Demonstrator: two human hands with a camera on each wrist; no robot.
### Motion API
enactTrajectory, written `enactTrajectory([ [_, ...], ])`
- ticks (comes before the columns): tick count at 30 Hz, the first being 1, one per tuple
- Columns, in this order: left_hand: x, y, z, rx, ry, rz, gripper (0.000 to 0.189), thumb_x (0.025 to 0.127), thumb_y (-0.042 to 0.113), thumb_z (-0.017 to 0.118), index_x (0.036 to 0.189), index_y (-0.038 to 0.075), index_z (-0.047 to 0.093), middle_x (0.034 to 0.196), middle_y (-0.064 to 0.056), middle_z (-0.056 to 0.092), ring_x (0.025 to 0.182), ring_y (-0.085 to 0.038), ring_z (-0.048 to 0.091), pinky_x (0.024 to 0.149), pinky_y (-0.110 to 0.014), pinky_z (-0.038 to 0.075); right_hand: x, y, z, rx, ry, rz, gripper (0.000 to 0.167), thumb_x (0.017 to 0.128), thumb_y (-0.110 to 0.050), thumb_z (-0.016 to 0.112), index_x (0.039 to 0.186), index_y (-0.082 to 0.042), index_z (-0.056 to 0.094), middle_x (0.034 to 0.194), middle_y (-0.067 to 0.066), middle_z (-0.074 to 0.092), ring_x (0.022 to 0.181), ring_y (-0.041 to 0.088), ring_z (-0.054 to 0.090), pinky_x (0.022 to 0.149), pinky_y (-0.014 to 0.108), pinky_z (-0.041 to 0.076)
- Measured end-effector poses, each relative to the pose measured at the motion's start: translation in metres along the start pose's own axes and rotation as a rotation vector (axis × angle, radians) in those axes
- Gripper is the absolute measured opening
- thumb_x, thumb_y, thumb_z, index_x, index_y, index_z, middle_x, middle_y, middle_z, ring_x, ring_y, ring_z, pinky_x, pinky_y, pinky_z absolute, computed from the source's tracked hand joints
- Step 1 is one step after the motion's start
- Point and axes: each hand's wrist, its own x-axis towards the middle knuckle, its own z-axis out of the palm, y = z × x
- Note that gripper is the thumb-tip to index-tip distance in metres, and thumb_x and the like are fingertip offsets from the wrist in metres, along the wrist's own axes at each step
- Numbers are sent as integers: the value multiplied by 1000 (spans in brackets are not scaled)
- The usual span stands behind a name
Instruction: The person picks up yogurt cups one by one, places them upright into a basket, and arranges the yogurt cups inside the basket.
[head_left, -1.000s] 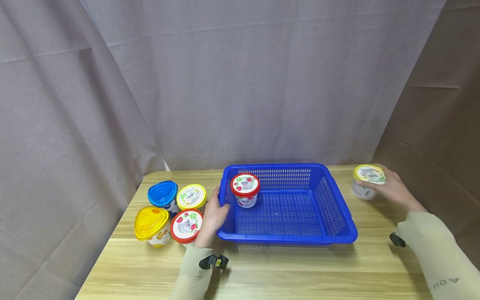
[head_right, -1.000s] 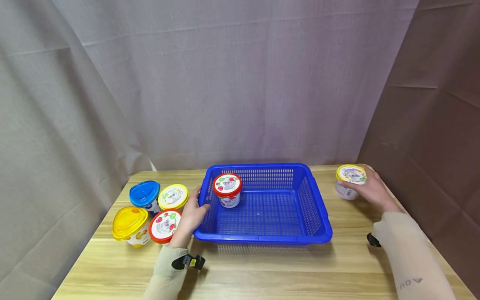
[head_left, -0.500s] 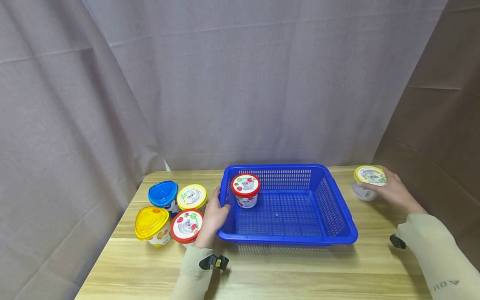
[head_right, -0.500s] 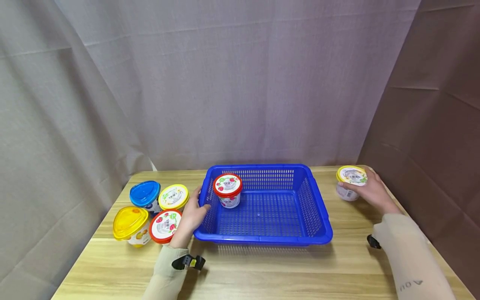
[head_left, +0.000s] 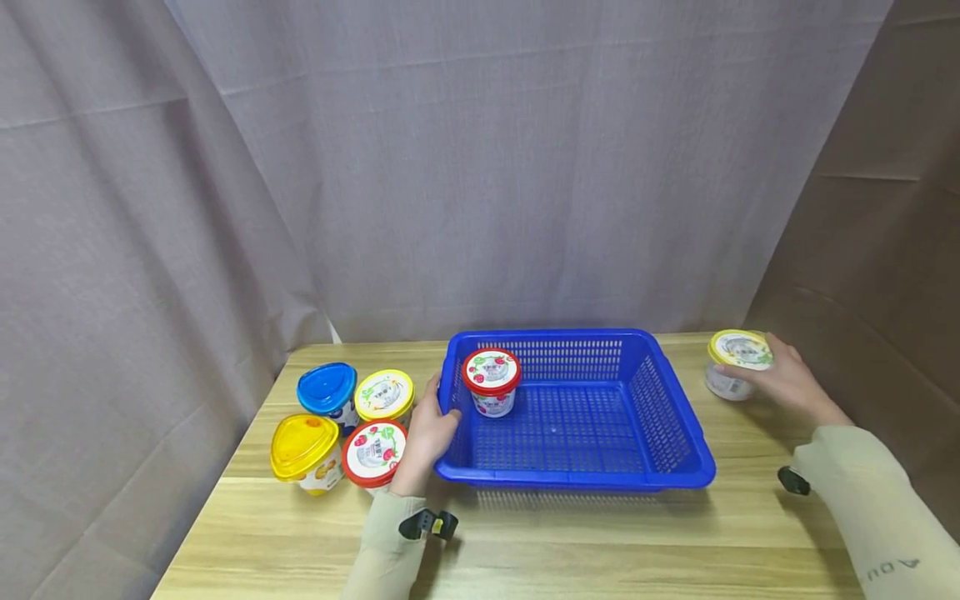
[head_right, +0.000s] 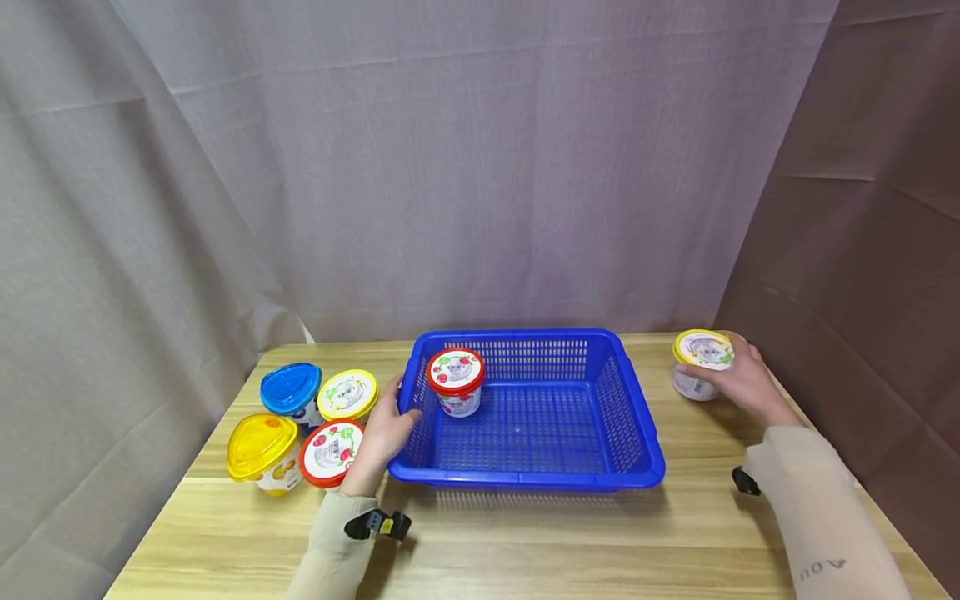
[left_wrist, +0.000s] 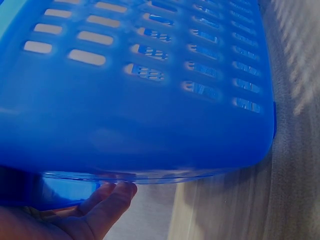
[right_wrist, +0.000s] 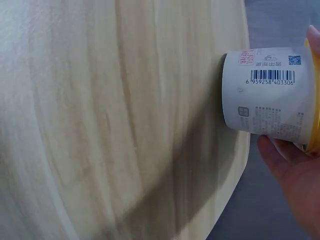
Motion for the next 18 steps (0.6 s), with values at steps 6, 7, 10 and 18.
enactTrajectory([
  [6,0,-1,0,13,10,8,74,84,-2,61,153,-3,35,139,-32,53,125,-45,54,106,-58,42,3,-3,-6,-5,-25,26,115,91,-55,67,154,13,-1,152,45,11,136,64,18,101,80,21],
  [7,0,-1,0,13,9,9,74,84,-2,61,153,-3,34,139,-32,53,125,-45,54,106,-58,42,4,-5,-7,3,-29,31,116,92,-55,67,154,12,-4,153,45,9,137,64,16,101,80,20],
  [10,0,-1,1,10,7,8,74,84,-2,60,153,-4,34,140,-32,52,126,-45,53,107,-58,41,7,-14,-10,32,-32,39,115,93,-53,67,154,12,-6,153,46,6,137,65,15,103,80,18],
  [18,-1,1,0,1,-3,-20,74,86,-1,60,155,-2,32,143,-31,50,129,-45,50,109,-58,39,15,-46,-22,70,-12,-15,106,93,-49,68,156,11,6,151,42,22,137,58,24,103,76,24],
])
